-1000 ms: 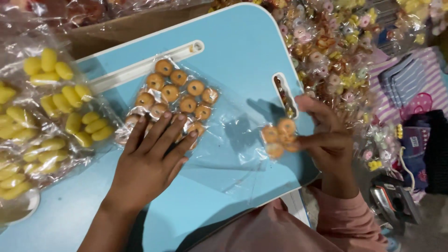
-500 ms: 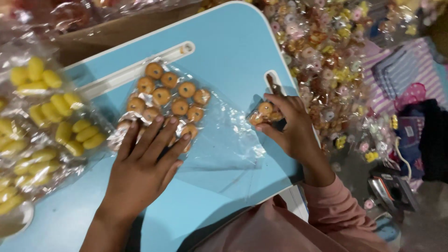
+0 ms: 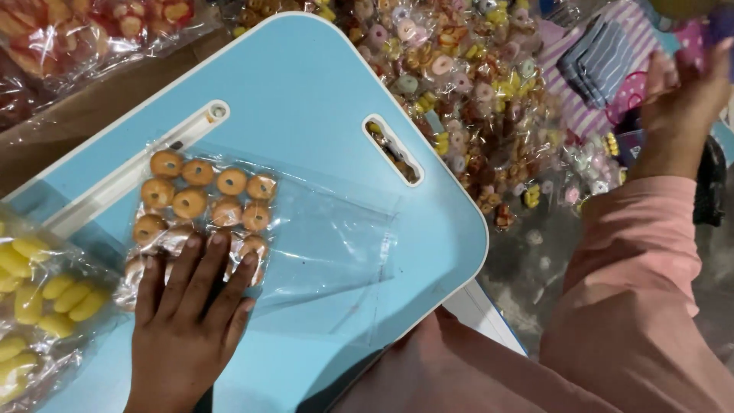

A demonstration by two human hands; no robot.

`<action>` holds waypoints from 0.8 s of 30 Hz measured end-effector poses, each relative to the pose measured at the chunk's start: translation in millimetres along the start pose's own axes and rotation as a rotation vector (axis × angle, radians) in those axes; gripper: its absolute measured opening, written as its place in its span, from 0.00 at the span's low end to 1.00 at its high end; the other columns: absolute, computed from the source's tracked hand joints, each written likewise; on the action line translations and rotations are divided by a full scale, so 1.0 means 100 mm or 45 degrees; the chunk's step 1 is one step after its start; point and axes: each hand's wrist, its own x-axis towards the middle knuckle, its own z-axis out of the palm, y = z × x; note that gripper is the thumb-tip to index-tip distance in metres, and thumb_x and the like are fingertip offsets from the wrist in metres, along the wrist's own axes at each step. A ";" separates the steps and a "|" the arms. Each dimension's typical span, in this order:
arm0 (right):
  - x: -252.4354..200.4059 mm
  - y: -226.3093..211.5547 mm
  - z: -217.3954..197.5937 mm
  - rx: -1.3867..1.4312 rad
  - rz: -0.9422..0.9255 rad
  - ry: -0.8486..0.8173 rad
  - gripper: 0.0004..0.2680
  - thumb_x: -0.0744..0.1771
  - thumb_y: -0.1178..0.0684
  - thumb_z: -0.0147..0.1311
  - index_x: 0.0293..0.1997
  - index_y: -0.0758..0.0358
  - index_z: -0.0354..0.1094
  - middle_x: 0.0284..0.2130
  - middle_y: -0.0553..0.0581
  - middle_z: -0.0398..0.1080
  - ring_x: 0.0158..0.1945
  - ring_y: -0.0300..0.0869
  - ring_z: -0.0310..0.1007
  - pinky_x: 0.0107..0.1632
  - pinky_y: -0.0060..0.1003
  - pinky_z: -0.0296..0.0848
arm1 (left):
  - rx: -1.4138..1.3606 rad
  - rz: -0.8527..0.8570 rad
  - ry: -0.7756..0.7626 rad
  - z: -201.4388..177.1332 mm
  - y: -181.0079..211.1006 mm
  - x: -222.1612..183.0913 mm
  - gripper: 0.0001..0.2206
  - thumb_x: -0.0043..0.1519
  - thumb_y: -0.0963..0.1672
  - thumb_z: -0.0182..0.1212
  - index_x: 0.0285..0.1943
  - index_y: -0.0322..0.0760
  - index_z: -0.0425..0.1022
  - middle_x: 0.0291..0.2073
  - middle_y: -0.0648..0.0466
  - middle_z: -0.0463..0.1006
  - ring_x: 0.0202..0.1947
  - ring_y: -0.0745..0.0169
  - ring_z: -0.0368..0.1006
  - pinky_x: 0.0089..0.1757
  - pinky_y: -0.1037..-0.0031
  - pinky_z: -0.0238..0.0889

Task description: The person places small plastic donut-shaped toys into a clear plastic bag by hand on a blue table.

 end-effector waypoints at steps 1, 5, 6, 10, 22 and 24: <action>-0.26 0.07 0.09 -0.300 0.082 0.101 0.22 0.58 0.57 0.62 0.58 0.68 0.73 0.43 0.59 0.77 0.43 0.44 0.83 0.45 0.31 0.94 | 0.010 -0.003 -0.002 0.00 0.00 0.00 0.21 0.71 0.51 0.49 0.73 0.50 0.71 0.72 0.47 0.70 0.73 0.43 0.64 0.67 0.45 0.55; -0.22 0.95 -0.75 -1.116 0.147 -0.618 0.13 0.71 0.56 0.54 0.64 0.61 0.67 0.48 0.61 0.78 0.45 0.48 0.84 0.50 0.40 0.88 | -0.005 -0.017 -0.013 0.00 0.00 0.03 0.19 0.70 0.50 0.54 0.69 0.49 0.75 0.70 0.47 0.73 0.71 0.43 0.67 0.68 0.45 0.54; -0.41 1.13 -0.82 -1.121 0.158 -0.611 0.13 0.71 0.56 0.54 0.64 0.61 0.67 0.48 0.61 0.78 0.45 0.48 0.84 0.50 0.40 0.88 | -0.009 -0.015 -0.025 -0.01 0.01 0.03 0.19 0.70 0.50 0.54 0.69 0.49 0.75 0.70 0.47 0.73 0.71 0.43 0.67 0.68 0.45 0.54; -0.80 1.70 -1.07 -2.114 -0.176 -0.698 0.16 0.70 0.63 0.51 0.67 0.61 0.65 0.62 0.68 0.67 0.58 0.61 0.71 0.53 0.57 0.73 | -0.030 -0.014 -0.027 -0.01 0.02 0.06 0.19 0.71 0.50 0.52 0.69 0.47 0.75 0.70 0.44 0.73 0.71 0.40 0.66 0.67 0.43 0.56; -0.18 2.26 -1.62 -2.066 -0.096 -0.286 0.14 0.69 0.41 0.54 0.52 0.59 0.75 0.45 0.62 0.77 0.46 0.56 0.76 0.46 0.52 0.72 | 0.007 -0.012 -0.034 -0.02 0.03 0.04 0.19 0.70 0.50 0.53 0.69 0.47 0.75 0.70 0.44 0.73 0.71 0.40 0.67 0.67 0.44 0.55; -0.37 2.18 -1.38 -1.995 -0.029 -0.268 0.15 0.68 0.37 0.60 0.46 0.57 0.77 0.38 0.58 0.79 0.39 0.50 0.79 0.41 0.49 0.76 | 0.008 -0.013 -0.026 -0.03 0.04 0.05 0.20 0.71 0.50 0.51 0.70 0.46 0.75 0.70 0.44 0.73 0.72 0.40 0.66 0.67 0.45 0.54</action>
